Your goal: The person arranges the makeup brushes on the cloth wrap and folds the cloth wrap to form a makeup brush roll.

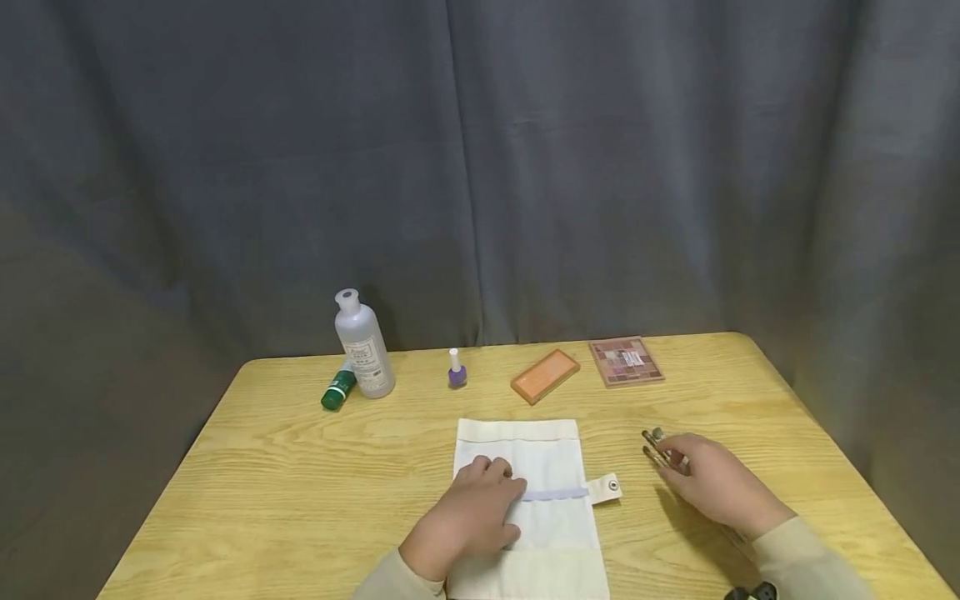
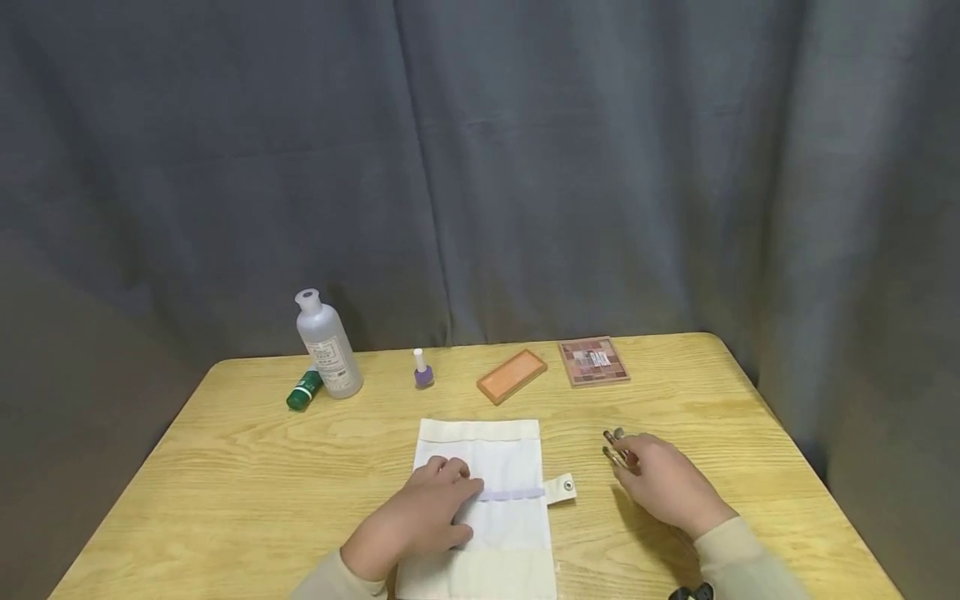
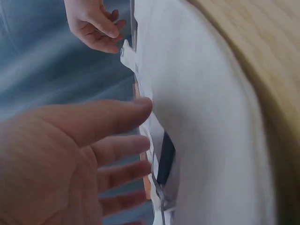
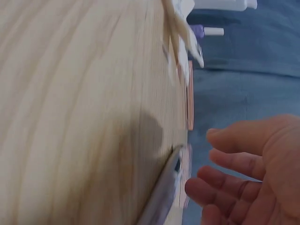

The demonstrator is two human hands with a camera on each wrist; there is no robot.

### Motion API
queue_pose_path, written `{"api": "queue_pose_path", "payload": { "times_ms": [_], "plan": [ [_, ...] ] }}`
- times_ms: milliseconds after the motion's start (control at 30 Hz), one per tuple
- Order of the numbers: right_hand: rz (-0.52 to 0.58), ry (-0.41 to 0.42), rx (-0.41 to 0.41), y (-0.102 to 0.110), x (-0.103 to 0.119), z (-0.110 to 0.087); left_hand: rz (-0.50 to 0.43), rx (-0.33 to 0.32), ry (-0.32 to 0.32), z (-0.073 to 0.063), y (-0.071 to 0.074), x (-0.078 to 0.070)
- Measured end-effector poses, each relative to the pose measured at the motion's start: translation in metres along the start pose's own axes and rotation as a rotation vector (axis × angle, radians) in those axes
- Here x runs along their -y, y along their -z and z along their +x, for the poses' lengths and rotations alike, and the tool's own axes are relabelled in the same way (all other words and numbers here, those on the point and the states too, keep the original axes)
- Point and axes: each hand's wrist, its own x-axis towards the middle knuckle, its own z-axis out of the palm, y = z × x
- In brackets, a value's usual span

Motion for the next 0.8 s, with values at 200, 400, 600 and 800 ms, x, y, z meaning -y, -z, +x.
{"api": "queue_pose_path", "payload": {
  "times_ms": [200, 400, 600, 800],
  "plan": [
    [-0.010, -0.018, 0.034, 0.003, -0.013, -0.005, -0.009, 0.051, -0.016, 0.002, 0.001, -0.006],
    [-0.039, -0.049, 0.070, 0.003, -0.020, -0.010, -0.015, 0.062, -0.005, 0.003, -0.001, -0.009],
    [-0.040, -0.084, 0.085, 0.003, -0.021, -0.010, -0.052, 0.063, 0.021, 0.005, -0.002, -0.009],
    [-0.061, -0.087, 0.080, 0.004, -0.022, -0.011, -0.086, 0.049, 0.033, 0.007, 0.000, -0.011]
  ]
}}
